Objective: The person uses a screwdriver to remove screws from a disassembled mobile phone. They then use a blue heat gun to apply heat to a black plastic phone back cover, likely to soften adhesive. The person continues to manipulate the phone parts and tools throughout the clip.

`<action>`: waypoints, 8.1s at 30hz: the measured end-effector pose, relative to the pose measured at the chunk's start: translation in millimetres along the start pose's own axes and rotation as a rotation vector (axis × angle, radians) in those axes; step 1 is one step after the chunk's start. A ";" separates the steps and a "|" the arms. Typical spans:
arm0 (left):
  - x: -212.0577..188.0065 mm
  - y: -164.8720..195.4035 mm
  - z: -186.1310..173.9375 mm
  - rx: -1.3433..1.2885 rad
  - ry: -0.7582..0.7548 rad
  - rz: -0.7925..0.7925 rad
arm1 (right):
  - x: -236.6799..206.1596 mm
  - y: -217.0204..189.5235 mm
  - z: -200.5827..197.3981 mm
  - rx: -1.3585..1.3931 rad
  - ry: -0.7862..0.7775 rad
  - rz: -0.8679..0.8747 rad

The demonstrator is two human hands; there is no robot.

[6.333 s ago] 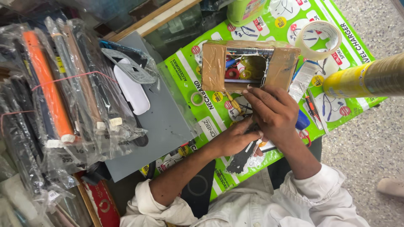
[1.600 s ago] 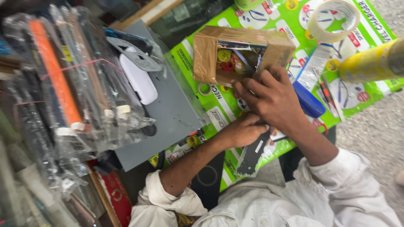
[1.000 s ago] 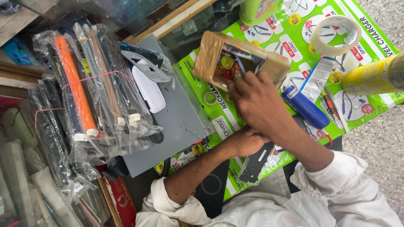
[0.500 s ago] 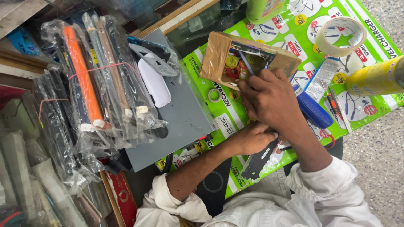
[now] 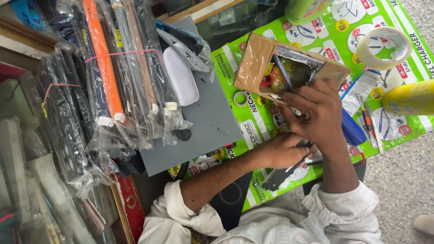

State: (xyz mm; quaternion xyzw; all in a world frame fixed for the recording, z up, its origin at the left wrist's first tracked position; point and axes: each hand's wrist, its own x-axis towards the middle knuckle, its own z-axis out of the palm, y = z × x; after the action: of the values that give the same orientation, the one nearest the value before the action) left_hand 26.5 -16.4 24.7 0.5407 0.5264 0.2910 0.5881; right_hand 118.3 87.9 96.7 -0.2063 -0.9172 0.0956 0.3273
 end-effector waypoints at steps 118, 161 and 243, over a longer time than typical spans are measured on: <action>29.2 -40.2 14.1 -0.776 0.398 0.427 | -264.7 -52.7 18.9 0.556 0.407 0.605; 31.7 -44.8 19.8 -0.731 0.422 0.471 | -229.3 -62.2 19.3 0.202 0.313 0.449; 2.4 -14.4 16.3 -1.479 0.347 0.653 | -213.2 -66.5 49.2 0.400 0.402 0.396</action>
State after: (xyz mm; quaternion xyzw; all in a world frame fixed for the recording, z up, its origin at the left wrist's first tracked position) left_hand 39.1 -23.1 8.2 0.0871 0.0988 0.7980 0.5881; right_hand 215.2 -67.7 -40.0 -0.3266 -0.7397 0.2926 0.5104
